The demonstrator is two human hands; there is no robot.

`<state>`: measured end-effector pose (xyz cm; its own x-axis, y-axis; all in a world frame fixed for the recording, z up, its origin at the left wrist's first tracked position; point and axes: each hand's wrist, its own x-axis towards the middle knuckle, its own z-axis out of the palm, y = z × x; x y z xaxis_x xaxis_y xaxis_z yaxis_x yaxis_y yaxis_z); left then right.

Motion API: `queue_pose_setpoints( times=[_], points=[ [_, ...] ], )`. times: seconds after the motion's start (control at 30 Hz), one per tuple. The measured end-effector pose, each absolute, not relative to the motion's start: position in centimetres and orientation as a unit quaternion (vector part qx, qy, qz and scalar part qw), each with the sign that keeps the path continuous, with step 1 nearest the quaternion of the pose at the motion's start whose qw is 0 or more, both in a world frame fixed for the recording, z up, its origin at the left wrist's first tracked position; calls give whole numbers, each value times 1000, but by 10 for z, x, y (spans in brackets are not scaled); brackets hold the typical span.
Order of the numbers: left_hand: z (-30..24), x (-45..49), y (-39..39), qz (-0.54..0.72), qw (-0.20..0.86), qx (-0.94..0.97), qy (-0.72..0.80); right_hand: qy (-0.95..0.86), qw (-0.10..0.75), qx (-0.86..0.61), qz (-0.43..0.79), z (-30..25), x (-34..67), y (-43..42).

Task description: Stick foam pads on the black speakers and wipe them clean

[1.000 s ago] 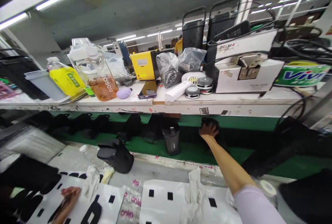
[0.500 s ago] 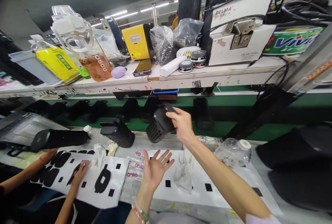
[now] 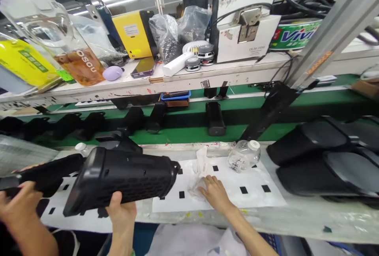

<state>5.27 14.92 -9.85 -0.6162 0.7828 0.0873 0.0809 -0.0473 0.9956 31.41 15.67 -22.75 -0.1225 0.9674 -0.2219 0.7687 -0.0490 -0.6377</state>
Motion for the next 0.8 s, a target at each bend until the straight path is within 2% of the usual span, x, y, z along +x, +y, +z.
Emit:
queue_pose_setpoints(
  times=[0.13,0.3,0.43,0.63,0.7,0.8],
  points=[
    [-121,38,136,619,195,328,686,-653,100,-691,292,-285,340,123],
    [-139,35,138,549,195,396,710,-702,101,-673,210,-315,355,110],
    [-146,37,163,559,211,398,696,-701,120,-674,202,-308,357,119],
    [-127,28,213,508,165,449,717,-719,126,-648,216,-271,377,122],
    [-117,24,223,421,151,484,752,-723,118,-643,223,-260,383,122],
    [-119,21,236,214,156,527,808,-731,105,-633,231,-250,386,123]
  ],
)
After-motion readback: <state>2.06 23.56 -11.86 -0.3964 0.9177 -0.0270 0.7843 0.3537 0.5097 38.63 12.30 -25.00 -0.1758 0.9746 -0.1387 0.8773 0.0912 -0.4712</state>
